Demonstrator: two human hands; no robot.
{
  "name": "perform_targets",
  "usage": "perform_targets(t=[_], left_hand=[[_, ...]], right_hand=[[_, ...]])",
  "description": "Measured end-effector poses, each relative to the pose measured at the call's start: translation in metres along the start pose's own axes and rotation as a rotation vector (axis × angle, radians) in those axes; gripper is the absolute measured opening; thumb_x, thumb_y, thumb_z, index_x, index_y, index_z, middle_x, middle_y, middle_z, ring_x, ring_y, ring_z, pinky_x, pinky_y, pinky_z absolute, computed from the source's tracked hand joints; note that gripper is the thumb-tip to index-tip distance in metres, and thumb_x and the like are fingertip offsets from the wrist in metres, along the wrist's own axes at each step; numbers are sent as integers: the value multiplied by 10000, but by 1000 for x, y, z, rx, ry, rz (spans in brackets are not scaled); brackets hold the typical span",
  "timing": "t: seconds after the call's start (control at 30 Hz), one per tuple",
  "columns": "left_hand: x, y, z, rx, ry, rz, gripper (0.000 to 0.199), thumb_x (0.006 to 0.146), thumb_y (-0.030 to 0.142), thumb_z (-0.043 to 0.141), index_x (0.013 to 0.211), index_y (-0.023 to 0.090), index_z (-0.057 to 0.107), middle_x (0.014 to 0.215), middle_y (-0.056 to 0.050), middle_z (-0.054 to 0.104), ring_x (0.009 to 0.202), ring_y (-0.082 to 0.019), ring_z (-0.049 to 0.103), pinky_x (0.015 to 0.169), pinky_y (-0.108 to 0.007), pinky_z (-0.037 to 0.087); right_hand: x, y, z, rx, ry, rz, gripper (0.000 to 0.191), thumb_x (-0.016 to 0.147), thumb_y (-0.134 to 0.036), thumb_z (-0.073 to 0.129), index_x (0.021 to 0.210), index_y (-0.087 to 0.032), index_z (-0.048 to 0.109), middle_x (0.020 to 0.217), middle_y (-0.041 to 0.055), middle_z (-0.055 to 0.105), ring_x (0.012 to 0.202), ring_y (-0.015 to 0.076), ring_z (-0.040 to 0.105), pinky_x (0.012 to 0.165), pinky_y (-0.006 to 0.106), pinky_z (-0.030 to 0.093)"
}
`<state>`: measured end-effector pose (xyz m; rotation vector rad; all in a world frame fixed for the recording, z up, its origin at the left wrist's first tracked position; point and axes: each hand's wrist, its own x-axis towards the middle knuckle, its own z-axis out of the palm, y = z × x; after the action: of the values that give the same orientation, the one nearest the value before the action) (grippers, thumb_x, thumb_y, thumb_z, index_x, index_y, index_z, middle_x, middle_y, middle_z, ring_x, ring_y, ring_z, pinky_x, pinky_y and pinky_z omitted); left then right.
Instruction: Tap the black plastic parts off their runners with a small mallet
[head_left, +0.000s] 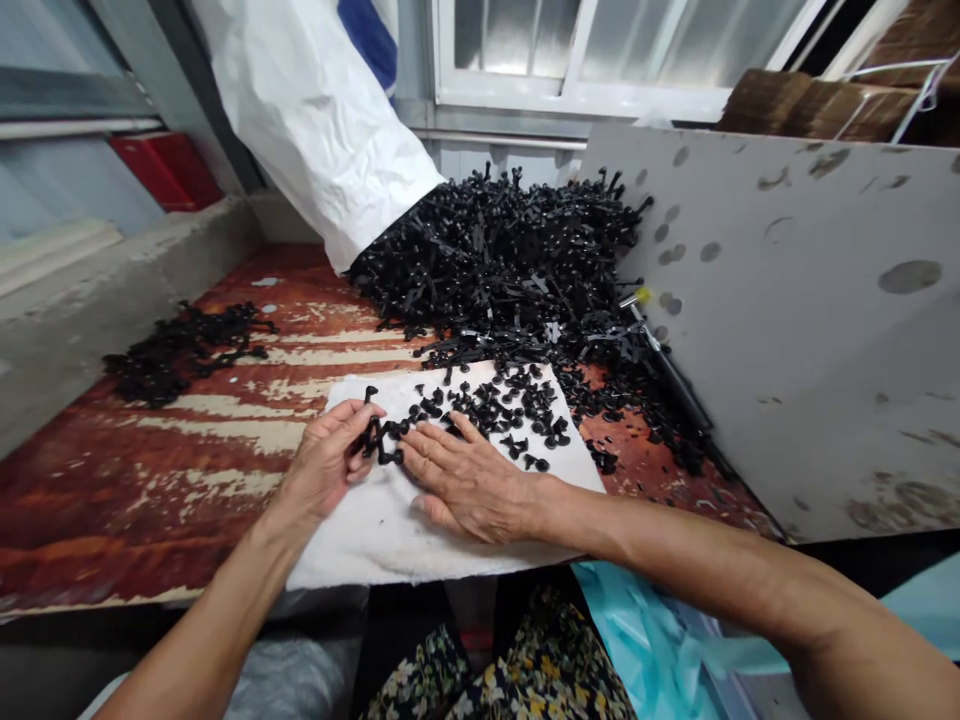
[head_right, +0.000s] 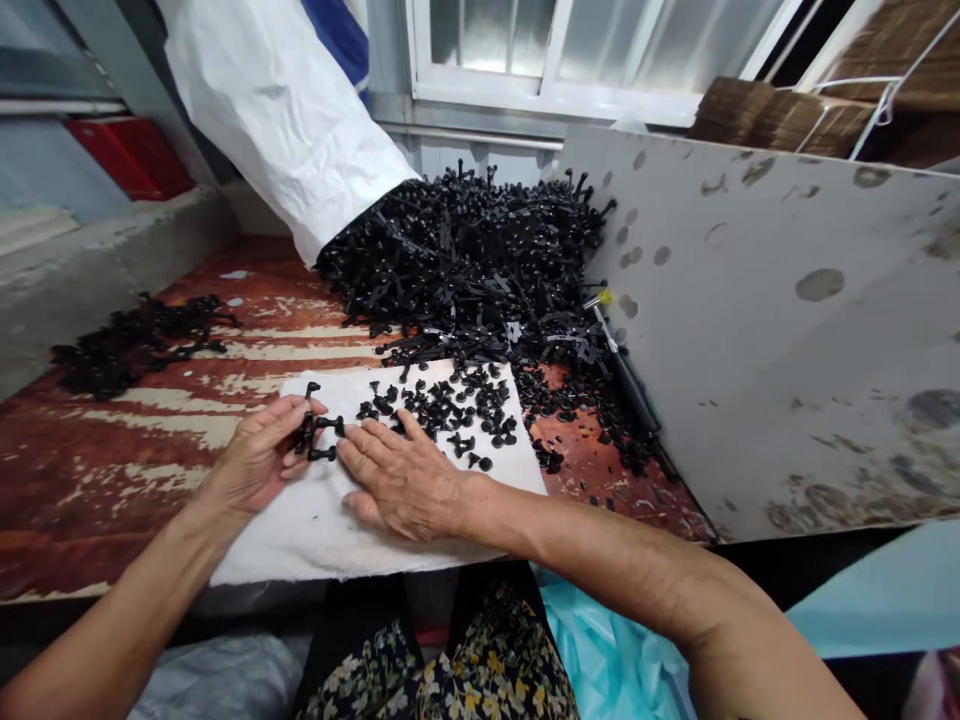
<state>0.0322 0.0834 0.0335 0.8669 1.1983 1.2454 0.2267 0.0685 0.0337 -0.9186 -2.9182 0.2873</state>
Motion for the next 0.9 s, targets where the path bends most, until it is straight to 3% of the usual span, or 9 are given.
perform_targets(t=[0.13, 0.27, 0.4, 0.53, 0.8, 0.9], left_hand=[[1, 0, -1, -56, 13, -7, 448, 498, 404, 851, 766, 139, 610, 515, 52, 537, 315, -5, 312, 307, -115, 216], [-1, 1, -3, -30, -29, 1, 418, 535, 418, 833, 764, 146, 612, 511, 67, 509, 317, -12, 311, 303, -124, 222], [-13, 9, -16, 195, -154, -86, 402, 577, 457, 825, 710, 141, 614, 515, 44, 530, 327, -10, 313, 314, -125, 173], [-31, 12, -36, 374, -289, -242, 405, 632, 502, 795, 684, 143, 615, 532, 24, 540, 371, -18, 320, 351, -137, 175], [-58, 1, -53, 426, -189, -369, 502, 592, 619, 770, 701, 175, 564, 556, 29, 544, 380, -33, 318, 365, -151, 172], [-64, 4, -54, 489, -202, -443, 563, 537, 669, 762, 692, 175, 543, 504, 38, 527, 351, -22, 263, 353, -157, 126]], right_hand=[[-7, -13, 1, 54, -20, -81, 580, 1007, -386, 333, 1482, -54, 358, 1557, 179, 314, 1482, 293, 195, 1201, 584, 91], [-16, -7, 4, 43, -4, -65, 565, 1005, -361, 328, 1495, -79, 338, 1576, 155, 278, 1485, 281, 189, 1200, 590, 79], [-27, 6, 6, -13, 3, 37, 558, 1003, -346, 331, 1508, -108, 316, 1578, 158, 270, 1484, 289, 192, 1183, 631, 81], [-26, 6, 7, -20, 3, 39, 564, 1003, -348, 328, 1510, -102, 307, 1576, 171, 269, 1481, 314, 193, 1162, 672, 65], [10, -16, 6, 24, 7, -157, 549, 1006, -356, 300, 1489, -99, 349, 1581, 133, 276, 1477, 295, 214, 1179, 635, 35], [19, -1, 2, 5, 43, -31, 550, 1018, -348, 254, 1505, -101, 314, 1591, 138, 238, 1480, 296, 203, 1172, 645, 57]])
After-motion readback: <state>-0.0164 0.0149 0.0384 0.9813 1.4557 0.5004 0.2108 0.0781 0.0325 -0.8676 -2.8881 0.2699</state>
